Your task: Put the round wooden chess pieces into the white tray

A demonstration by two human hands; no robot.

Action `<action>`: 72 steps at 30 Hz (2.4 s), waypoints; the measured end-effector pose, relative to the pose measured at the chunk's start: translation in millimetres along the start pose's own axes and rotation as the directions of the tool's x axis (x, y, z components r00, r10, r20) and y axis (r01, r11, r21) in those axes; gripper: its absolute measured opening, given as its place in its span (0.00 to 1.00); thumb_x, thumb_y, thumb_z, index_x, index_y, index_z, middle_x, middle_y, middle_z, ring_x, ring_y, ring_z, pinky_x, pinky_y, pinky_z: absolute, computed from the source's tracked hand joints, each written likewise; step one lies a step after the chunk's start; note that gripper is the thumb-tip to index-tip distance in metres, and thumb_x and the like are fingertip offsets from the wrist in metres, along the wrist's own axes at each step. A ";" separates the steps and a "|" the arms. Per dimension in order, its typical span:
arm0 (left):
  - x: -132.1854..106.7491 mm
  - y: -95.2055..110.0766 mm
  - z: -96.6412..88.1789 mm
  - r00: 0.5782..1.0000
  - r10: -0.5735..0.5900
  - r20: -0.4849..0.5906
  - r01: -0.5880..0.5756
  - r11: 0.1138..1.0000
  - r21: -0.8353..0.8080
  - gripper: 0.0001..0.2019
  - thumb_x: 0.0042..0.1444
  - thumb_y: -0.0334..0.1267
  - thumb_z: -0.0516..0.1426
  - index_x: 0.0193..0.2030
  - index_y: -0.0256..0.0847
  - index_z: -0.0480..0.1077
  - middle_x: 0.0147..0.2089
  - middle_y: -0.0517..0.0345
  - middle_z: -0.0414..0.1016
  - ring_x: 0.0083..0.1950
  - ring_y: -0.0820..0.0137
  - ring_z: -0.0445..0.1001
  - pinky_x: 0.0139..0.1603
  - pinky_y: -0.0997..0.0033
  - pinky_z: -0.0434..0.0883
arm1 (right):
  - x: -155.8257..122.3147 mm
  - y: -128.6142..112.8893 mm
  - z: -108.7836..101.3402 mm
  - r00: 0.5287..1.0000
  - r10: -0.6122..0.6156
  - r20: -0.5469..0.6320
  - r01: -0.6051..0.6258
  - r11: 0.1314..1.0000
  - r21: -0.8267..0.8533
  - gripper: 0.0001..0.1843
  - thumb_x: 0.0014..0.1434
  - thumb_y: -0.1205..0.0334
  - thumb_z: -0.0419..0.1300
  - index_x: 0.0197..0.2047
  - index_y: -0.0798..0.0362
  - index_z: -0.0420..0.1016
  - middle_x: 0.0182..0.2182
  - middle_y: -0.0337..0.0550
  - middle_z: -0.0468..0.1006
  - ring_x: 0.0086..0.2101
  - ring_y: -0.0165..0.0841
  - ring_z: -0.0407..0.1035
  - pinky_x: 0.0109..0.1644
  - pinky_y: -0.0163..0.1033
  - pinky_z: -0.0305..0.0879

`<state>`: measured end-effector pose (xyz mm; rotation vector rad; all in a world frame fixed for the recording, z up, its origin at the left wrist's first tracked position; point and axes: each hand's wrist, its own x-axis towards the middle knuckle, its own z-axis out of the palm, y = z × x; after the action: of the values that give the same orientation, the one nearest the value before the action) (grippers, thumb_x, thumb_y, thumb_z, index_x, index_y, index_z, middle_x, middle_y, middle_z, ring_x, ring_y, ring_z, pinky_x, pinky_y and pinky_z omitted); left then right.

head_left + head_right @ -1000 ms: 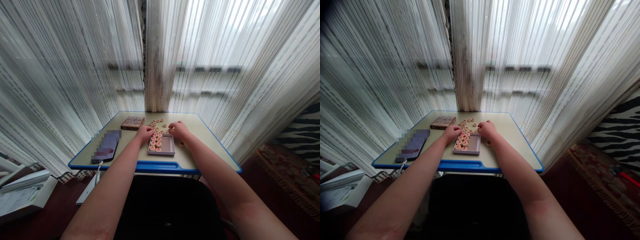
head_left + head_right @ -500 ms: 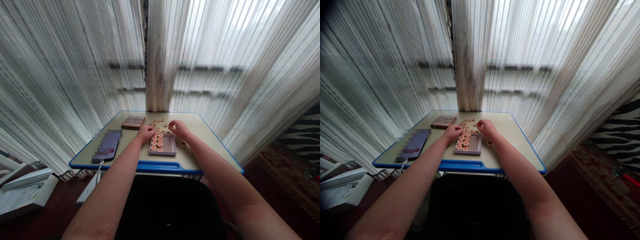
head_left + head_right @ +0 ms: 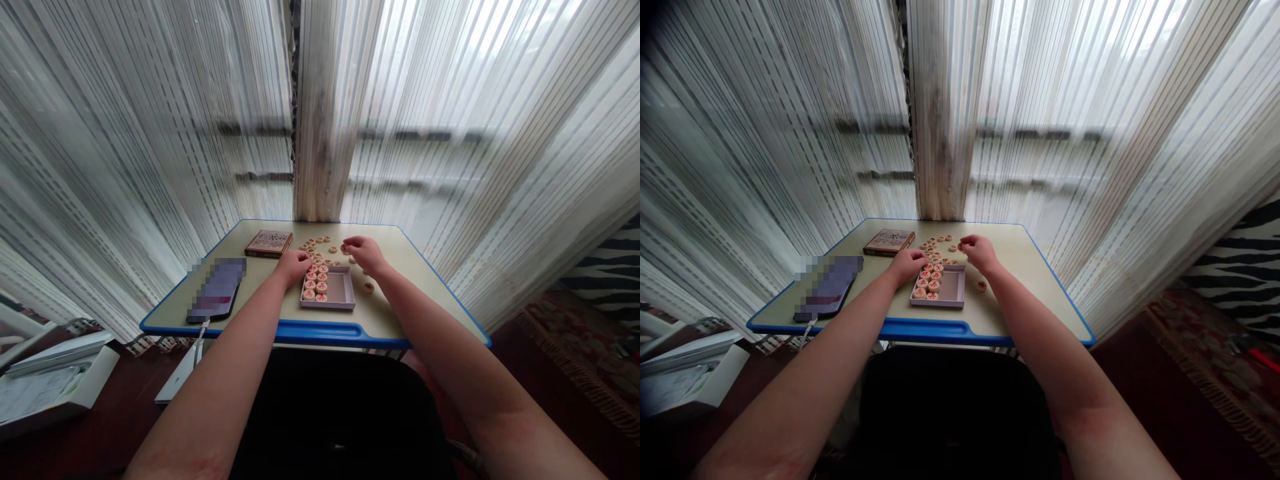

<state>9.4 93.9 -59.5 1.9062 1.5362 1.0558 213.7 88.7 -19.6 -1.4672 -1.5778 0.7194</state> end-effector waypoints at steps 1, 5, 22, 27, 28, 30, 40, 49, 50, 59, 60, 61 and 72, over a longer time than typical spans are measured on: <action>0.3 -0.5 0.2 1.000 0.001 -0.001 -0.001 1.000 0.003 0.07 0.44 0.36 0.55 0.22 0.39 0.73 0.24 0.60 0.74 0.32 0.69 0.71 0.39 0.68 0.69 | -0.8 -0.9 -0.1 0.999 0.028 0.015 -0.029 0.999 0.034 0.14 0.51 0.70 0.58 0.42 0.57 0.75 0.38 0.47 0.80 0.35 0.31 0.72 0.35 0.34 0.67; 1.2 -1.4 0.3 1.000 0.004 0.002 -0.004 1.000 0.010 0.07 0.44 0.36 0.56 0.22 0.39 0.73 0.24 0.60 0.74 0.32 0.69 0.71 0.39 0.68 0.70 | -4.5 -4.2 -0.7 0.993 0.079 0.083 -0.090 0.987 0.136 0.16 0.50 0.71 0.58 0.43 0.57 0.76 0.39 0.48 0.80 0.34 0.30 0.71 0.30 0.32 0.64; 0.1 1.6 -2.6 1.000 0.005 0.007 -0.006 0.999 0.045 0.07 0.44 0.37 0.55 0.21 0.39 0.72 0.23 0.61 0.73 0.32 0.70 0.70 0.38 0.68 0.69 | -16.3 -26.0 -17.5 0.918 0.000 0.396 0.030 0.997 -0.072 0.21 0.45 0.68 0.63 0.46 0.54 0.74 0.38 0.44 0.76 0.30 0.27 0.67 0.30 0.31 0.62; -0.7 2.2 -2.8 1.000 0.005 0.016 -0.006 0.999 0.045 0.07 0.44 0.37 0.55 0.21 0.39 0.72 0.23 0.61 0.74 0.31 0.70 0.70 0.38 0.68 0.69 | -24.0 -35.9 -31.5 0.771 -0.054 0.634 0.242 0.946 -0.214 0.16 0.43 0.61 0.65 0.38 0.53 0.76 0.34 0.40 0.75 0.33 0.29 0.66 0.33 0.33 0.61; -0.8 2.3 -2.8 1.000 0.005 0.019 -0.006 0.999 0.041 0.07 0.44 0.37 0.55 0.21 0.39 0.72 0.23 0.60 0.74 0.31 0.70 0.71 0.38 0.68 0.69 | -24.9 -35.8 -31.4 0.747 -0.058 0.662 0.296 0.921 -0.254 0.15 0.42 0.61 0.66 0.37 0.52 0.76 0.34 0.40 0.75 0.34 0.30 0.66 0.34 0.33 0.61; -0.9 2.6 -2.9 1.000 0.004 0.025 -0.005 0.999 0.032 0.07 0.45 0.37 0.55 0.21 0.39 0.72 0.24 0.60 0.74 0.32 0.70 0.71 0.38 0.67 0.70 | -26.5 -34.2 -27.9 0.709 -0.029 0.705 0.370 0.865 -0.337 0.15 0.41 0.60 0.66 0.36 0.51 0.76 0.33 0.40 0.75 0.33 0.31 0.66 0.33 0.33 0.60; 0.7 1.0 -2.0 1.000 -0.005 0.025 0.005 1.000 -0.008 0.07 0.44 0.35 0.55 0.21 0.39 0.72 0.23 0.60 0.74 0.32 0.68 0.71 0.40 0.66 0.70 | -32.3 -36.0 -21.8 0.648 0.044 0.761 0.451 0.782 -0.430 0.15 0.40 0.60 0.67 0.36 0.49 0.76 0.34 0.39 0.76 0.32 0.32 0.67 0.33 0.34 0.61; -0.1 2.7 -3.6 0.999 -0.021 0.028 0.021 1.000 -0.014 0.07 0.44 0.36 0.55 0.21 0.39 0.72 0.23 0.60 0.74 0.32 0.69 0.70 0.38 0.67 0.69 | -31.0 -36.2 -21.5 0.702 0.010 0.713 0.484 0.727 -0.487 0.15 0.41 0.58 0.67 0.36 0.47 0.80 0.33 0.43 0.76 0.45 0.42 0.65 0.43 0.38 0.62; -0.2 3.2 -3.9 0.999 -0.027 0.025 0.027 0.999 -0.016 0.07 0.44 0.36 0.55 0.21 0.39 0.72 0.23 0.60 0.74 0.32 0.69 0.70 0.38 0.67 0.69 | -31.5 -36.6 -21.4 0.695 -0.005 0.719 0.489 0.736 -0.468 0.15 0.41 0.58 0.67 0.36 0.48 0.80 0.33 0.43 0.76 0.44 0.41 0.65 0.43 0.38 0.62; 1.8 2.3 -3.4 0.999 -0.020 0.031 0.021 0.999 -0.041 0.09 0.46 0.37 0.54 0.22 0.38 0.73 0.22 0.61 0.72 0.31 0.70 0.69 0.37 0.69 0.68 | -47.3 -49.2 -13.0 0.606 -0.199 0.771 0.552 0.803 -0.227 0.13 0.43 0.61 0.66 0.36 0.51 0.78 0.34 0.41 0.73 0.33 0.31 0.66 0.35 0.33 0.63; 1.9 2.3 -3.4 0.999 -0.019 0.032 0.021 0.999 -0.045 0.09 0.46 0.37 0.54 0.22 0.37 0.73 0.22 0.61 0.72 0.31 0.69 0.69 0.37 0.69 0.68 | -48.3 -49.9 -11.5 0.607 -0.217 0.765 0.561 0.798 -0.219 0.12 0.43 0.62 0.65 0.36 0.51 0.78 0.34 0.41 0.73 0.33 0.31 0.66 0.34 0.33 0.63; 1.9 2.5 -3.4 0.999 -0.019 0.032 0.021 0.999 -0.047 0.09 0.46 0.37 0.54 0.22 0.37 0.73 0.22 0.60 0.72 0.31 0.69 0.69 0.37 0.69 0.68 | -49.0 -50.3 -10.3 0.607 -0.232 0.760 0.569 0.794 -0.212 0.12 0.44 0.62 0.65 0.35 0.51 0.78 0.34 0.41 0.73 0.33 0.31 0.66 0.34 0.33 0.63; -0.3 8.3 -5.3 0.998 -0.053 0.023 0.055 0.997 -0.058 0.09 0.46 0.36 0.53 0.21 0.38 0.72 0.22 0.60 0.72 0.30 0.69 0.69 0.36 0.70 0.67 | -45.1 -46.1 -3.6 0.583 -0.259 0.770 0.601 0.775 -0.195 0.09 0.46 0.61 0.65 0.34 0.49 0.80 0.33 0.41 0.74 0.34 0.32 0.67 0.38 0.35 0.63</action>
<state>10.0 90.8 -50.2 1.8208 1.5196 1.0423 192.1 37.2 12.8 -1.0024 -2.7619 0.6797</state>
